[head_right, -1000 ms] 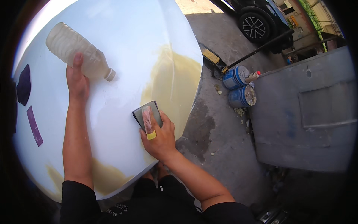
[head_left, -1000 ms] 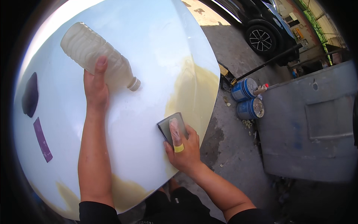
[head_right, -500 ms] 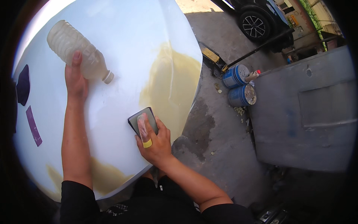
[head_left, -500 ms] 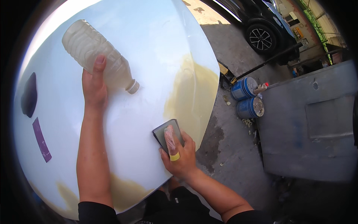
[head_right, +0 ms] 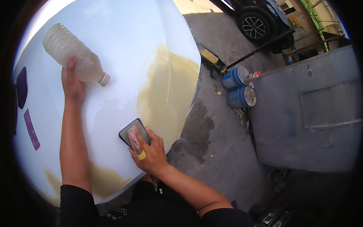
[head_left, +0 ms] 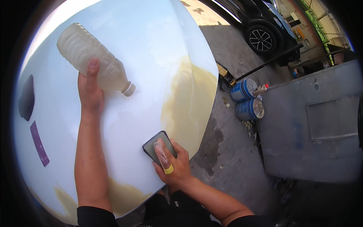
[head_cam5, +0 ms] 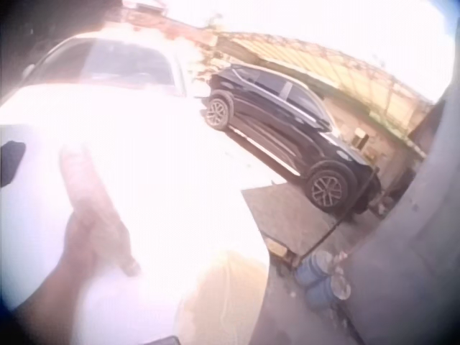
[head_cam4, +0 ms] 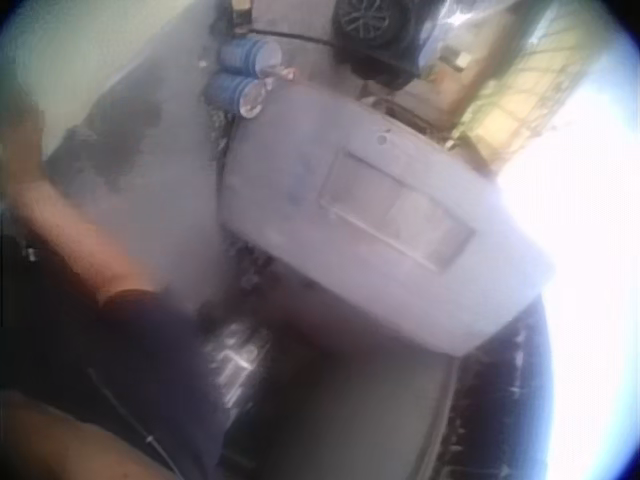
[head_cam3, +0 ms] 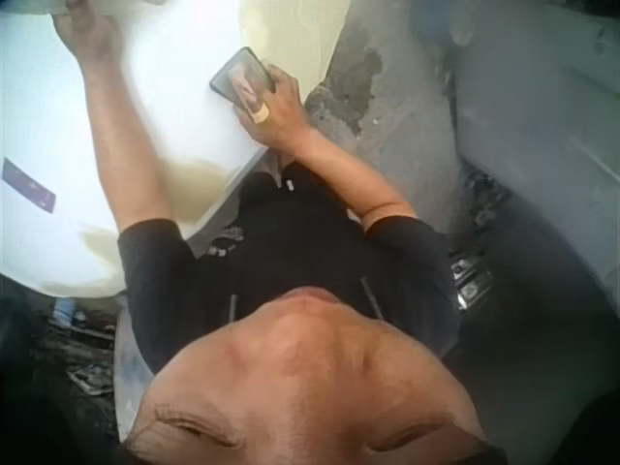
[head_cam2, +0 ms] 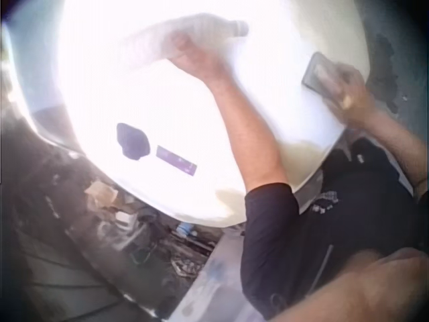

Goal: The person sands the hood of a white car using a sanding block and water. They repeatedly pour water from a plastic bottle onto the hood and sand the surface with a sanding block, occasionally switching to a different sanding block.

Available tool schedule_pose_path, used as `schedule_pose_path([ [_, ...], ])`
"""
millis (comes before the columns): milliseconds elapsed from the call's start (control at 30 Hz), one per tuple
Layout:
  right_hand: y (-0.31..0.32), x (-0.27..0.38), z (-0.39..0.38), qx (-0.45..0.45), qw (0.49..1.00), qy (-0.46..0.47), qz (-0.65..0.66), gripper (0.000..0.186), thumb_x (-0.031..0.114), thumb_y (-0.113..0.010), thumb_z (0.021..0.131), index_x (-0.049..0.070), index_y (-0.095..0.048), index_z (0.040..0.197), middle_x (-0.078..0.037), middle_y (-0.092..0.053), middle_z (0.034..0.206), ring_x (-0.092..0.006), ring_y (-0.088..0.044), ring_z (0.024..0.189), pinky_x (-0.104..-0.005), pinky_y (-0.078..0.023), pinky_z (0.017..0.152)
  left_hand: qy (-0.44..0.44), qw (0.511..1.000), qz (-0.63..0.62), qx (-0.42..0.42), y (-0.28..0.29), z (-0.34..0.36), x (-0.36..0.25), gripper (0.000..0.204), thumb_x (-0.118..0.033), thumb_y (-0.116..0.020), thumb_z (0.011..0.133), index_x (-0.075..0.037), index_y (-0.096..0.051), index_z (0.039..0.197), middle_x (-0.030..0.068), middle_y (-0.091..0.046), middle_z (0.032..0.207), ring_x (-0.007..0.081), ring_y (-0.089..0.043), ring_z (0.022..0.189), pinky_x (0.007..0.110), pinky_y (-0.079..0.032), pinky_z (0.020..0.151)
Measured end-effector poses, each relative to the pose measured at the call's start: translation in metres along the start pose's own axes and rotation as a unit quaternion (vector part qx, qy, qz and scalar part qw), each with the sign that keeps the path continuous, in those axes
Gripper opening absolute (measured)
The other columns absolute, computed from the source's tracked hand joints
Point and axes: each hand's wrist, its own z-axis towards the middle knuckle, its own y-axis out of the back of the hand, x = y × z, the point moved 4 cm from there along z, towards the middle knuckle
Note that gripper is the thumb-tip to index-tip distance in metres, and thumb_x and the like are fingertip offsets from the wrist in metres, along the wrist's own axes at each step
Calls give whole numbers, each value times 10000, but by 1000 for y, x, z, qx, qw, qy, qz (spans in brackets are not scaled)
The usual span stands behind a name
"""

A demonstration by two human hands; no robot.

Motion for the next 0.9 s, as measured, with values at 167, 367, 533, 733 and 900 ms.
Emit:
schedule_pose_path([
  [167,-3,-57,114,-70,997,-25,-14,638,150,-700,837,42,-465,1420,-149,-620,1296,-408,-498,1153,-492,-398,972,-5,1000,14,3,-3,-1,-2,671,-494,-613,932,-19,-429,1370,92,-543,1259,221,-517,1197,378,-393,1063],
  [367,-8,-82,134,-60,996,-64,-18,597,192,-688,861,58,-478,1405,-122,-614,1311,-405,-470,1204,-495,-379,1003,-1,1000,2,13,1,0,1,664,-485,-618,929,-24,-431,1370,90,-546,1254,217,-523,1186,374,-398,1057],
  [533,0,-41,8,-58,998,-9,38,746,158,-753,785,110,-417,1449,-122,-566,1401,-418,-513,1194,-496,-387,980,6,1000,-16,4,-3,1,0,663,-476,-620,928,-30,-424,1377,88,-535,1267,214,-517,1192,375,-404,1053],
  [733,8,-132,162,-58,989,-137,-19,639,230,-651,884,9,-427,1440,-186,-642,1222,-415,-465,1158,-496,-366,999,-9,1000,-24,12,-10,-2,-1,629,-463,-653,927,-35,-463,1346,68,-544,1243,182,-517,1164,346,-396,1041],
  [900,2,-110,112,-78,993,-84,-3,651,198,-684,857,44,-437,1440,-165,-605,1317,-414,-468,1196,-503,-365,1008,-15,1000,1,-5,1,1,-1,651,-455,-620,950,-29,-411,1394,88,-532,1287,217,-508,1221,374,-390,1076],
])
